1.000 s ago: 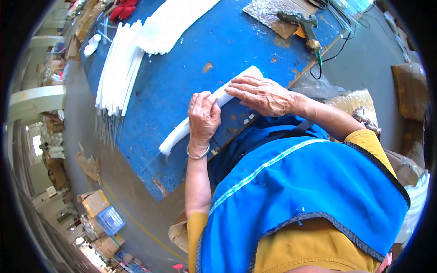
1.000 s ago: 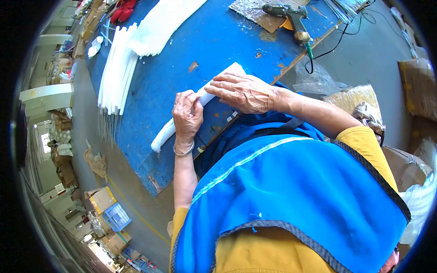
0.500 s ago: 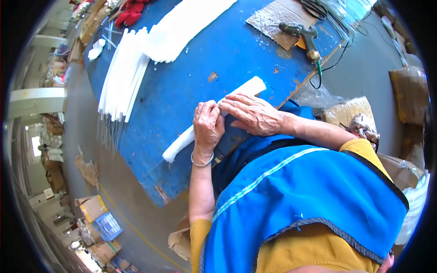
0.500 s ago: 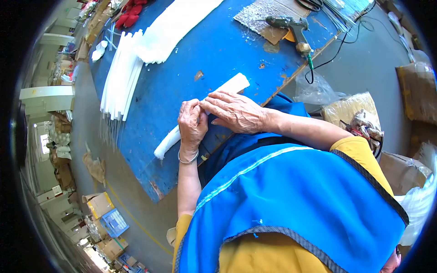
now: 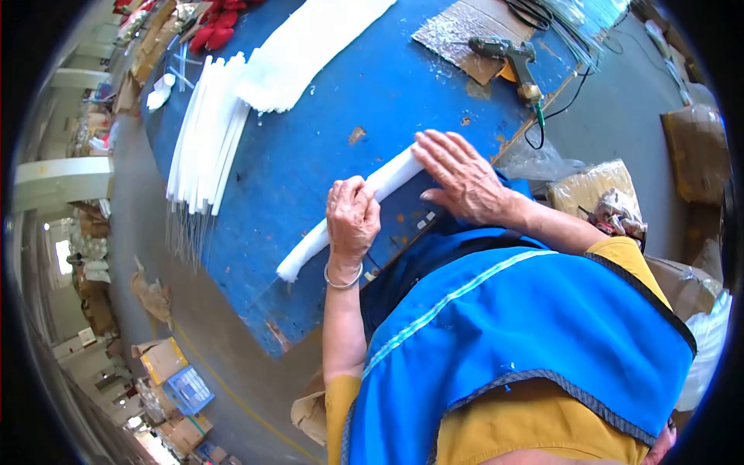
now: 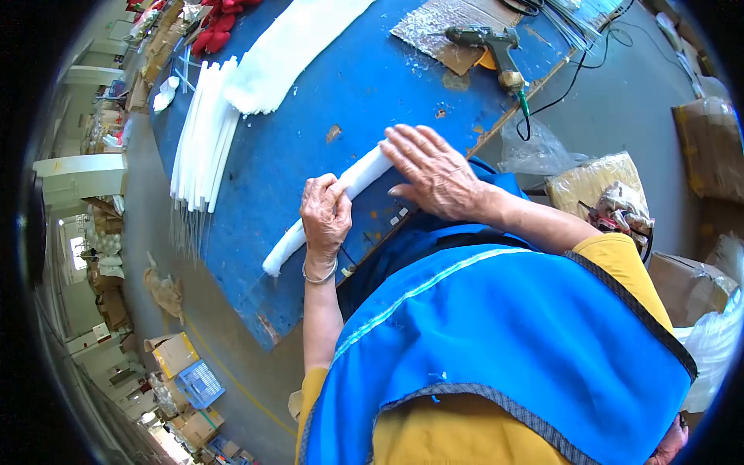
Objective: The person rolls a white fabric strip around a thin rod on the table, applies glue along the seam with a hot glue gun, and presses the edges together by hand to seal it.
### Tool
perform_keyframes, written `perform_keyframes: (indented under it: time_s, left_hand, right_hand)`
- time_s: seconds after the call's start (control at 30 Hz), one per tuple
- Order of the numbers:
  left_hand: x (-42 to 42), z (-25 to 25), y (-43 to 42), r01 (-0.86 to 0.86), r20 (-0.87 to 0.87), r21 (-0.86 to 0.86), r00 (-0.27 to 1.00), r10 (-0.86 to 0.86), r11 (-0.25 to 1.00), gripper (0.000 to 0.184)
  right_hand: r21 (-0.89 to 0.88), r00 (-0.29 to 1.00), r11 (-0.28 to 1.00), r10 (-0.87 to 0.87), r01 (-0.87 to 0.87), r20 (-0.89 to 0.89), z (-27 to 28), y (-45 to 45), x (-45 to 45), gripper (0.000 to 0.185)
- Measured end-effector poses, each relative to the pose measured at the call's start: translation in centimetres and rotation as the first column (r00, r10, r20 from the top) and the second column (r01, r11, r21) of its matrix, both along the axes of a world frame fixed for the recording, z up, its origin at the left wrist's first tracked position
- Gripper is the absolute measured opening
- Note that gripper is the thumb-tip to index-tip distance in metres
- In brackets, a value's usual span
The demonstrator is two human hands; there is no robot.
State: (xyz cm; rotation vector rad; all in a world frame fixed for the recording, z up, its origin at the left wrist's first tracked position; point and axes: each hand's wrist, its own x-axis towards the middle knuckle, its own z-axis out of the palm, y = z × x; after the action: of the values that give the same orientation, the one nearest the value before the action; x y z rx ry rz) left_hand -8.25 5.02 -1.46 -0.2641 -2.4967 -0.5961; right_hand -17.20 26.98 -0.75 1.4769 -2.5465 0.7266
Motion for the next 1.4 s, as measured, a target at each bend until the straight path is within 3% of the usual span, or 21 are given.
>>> perform_keyframes:
  time_s: [0.2,0.33,0.53,0.63,0.77,0.9,1.07,1.13,1.23,1.33,1.37,1.4]
  left_hand:
    - [0.0,-0.1,0.0,0.003,0.03,0.021,1.0,-0.004,1.0,0.024]
    - [-0.1,-0.1,-0.1,0.007,0.025,0.008,1.0,-0.007,1.0,0.026]
    - [-0.1,0.1,0.0,0.013,0.017,0.005,1.0,-0.014,1.0,0.023]
    - [-0.1,-0.3,-0.1,0.017,0.022,0.025,1.0,-0.017,1.0,0.021]
    - [0.0,0.0,-0.2,0.02,0.041,0.016,0.999,-0.02,1.0,0.02]
    - [0.1,0.1,-0.1,0.01,0.029,0.0,1.0,-0.01,1.0,0.021]
    - [-0.1,-0.1,-0.1,-0.003,0.016,0.001,1.0,0.003,1.0,0.02]
    - [0.1,-0.1,0.0,0.001,0.017,-0.013,1.0,-0.001,1.0,0.022]
    - [0.1,-0.5,0.0,-0.016,-0.003,0.001,1.0,0.016,1.0,0.028]
    - [0.3,0.3,0.6,-0.09,-0.042,0.027,0.995,0.091,0.996,0.032]
    - [0.6,1.3,0.7,-0.077,-0.066,-0.008,0.995,0.077,0.997,0.037]
    - [0.9,2.5,1.1,-0.05,-0.099,0.062,0.994,0.056,0.997,0.038]
  right_hand:
    - [0.036,0.99,0.99,-0.136,0.138,-0.047,0.2,0.4,0.1,0.067]
    - [0.014,0.995,0.995,0.1,-0.1,0.0,-0.3,-2.7,1.7,0.063]
    - [-0.004,0.991,0.992,0.128,-0.128,-0.035,0.5,-3.6,2.1,0.066]
    - [0.05,0.986,0.985,0.163,-0.165,0.04,-0.8,-4.1,2.6,0.068]
    - [-0.078,0.99,0.987,0.143,-0.144,-0.021,0.6,-3.4,2.2,0.069]
    - [0.093,0.998,0.994,0.061,-0.06,-0.012,-0.4,-2.5,1.1,0.074]
    - [-0.026,0.995,0.998,-0.051,0.049,-0.087,1.8,-1.3,0.0,0.073]
    - [0.189,0.997,0.981,-0.021,0.035,-0.078,-0.1,-0.9,-0.8,0.072]
    - [-0.087,0.987,0.991,-0.111,0.101,-0.116,1.3,0.0,-1.8,0.061]
    - [-0.362,0.971,0.92,-0.207,0.15,-0.123,3.9,1.1,-3.6,0.044]
    - [-0.369,0.974,0.915,-0.209,0.163,-0.089,3.5,1.4,-4.2,0.041]
    - [-0.375,0.976,0.911,-0.211,0.174,-0.058,3.0,1.7,-4.6,0.037]
